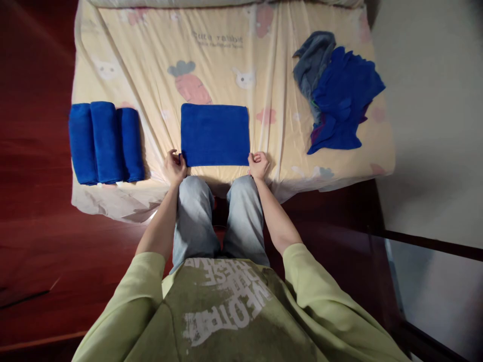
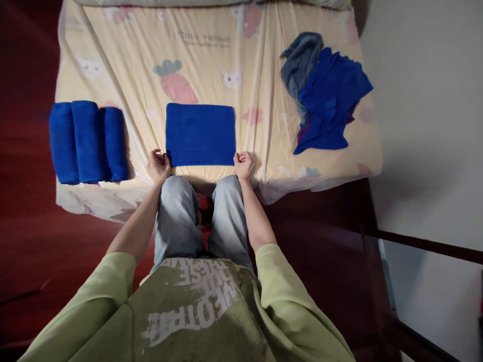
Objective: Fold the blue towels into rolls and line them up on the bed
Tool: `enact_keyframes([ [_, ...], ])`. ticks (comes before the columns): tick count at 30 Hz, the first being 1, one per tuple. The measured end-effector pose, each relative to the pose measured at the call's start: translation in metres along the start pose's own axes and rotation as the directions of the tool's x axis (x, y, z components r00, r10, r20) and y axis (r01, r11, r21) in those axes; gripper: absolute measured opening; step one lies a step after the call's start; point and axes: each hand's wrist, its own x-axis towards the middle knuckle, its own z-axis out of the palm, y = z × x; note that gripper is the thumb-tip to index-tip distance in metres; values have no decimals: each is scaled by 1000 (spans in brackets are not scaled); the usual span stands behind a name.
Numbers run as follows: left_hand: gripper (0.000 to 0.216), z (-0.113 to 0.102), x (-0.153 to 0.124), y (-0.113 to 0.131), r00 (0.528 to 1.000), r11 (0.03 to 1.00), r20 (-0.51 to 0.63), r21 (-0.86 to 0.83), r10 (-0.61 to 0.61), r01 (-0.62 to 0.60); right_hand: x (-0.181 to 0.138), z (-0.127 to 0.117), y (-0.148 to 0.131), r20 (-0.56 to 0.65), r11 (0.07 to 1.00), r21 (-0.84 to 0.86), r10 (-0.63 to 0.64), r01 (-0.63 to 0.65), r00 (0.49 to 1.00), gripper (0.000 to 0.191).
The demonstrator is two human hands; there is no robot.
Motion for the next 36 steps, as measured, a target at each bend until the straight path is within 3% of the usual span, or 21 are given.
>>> enact_keyframes([
  [2, 19, -1, 0, -1, 997, 998, -51, 21, 55, -54, 1, -4, -1, -31, 999, -42, 14, -16, 999, 18],
  [5, 18, -2, 0, -5, 983, 984, -81, 72, 167, -161, 1, -8, 1, 16, 998, -61, -13, 14, 1000, 22],
  [10, 29, -6, 1, -8, 922, 923, 77, 37, 380, -384, 2, -5, 10, 10, 995, -57, -86, 87, 996, 14],
  [15, 31, -15, 0, -5, 883, 907, 219, -29, 416, -420, -2, -10, 19, -121, 954, -68, -297, 291, 947, 30],
  [17, 37, -20, 1, -4, 853, 909, 323, -73, 410, -410, -2, -19, 20, -49, 894, -81, -446, 441, 894, 36],
  [20, 49, -26, 7, -5, 781, 910, 474, -133, 406, -392, 4, -35, 14, 278, 759, -54, -613, 649, 740, 40],
  [23, 57, -29, 12, -4, 756, 924, 532, -189, 382, -334, 12, -43, 3, 576, 693, 27, -600, 721, 555, 44],
  [25, 56, -29, 13, -1, 779, 938, 523, -217, 345, -270, 15, -43, -2, 652, 699, 46, -562, 714, 508, 46],
  [32, 48, -16, 15, -5, 865, 953, 416, -223, 281, -203, 12, -29, 5, 605, 755, 8, -526, 655, 598, 63],
  [36, 45, -11, 21, -12, 873, 939, 364, -233, 325, -252, 14, -23, 11, 544, 786, 18, -527, 618, 654, 67],
])
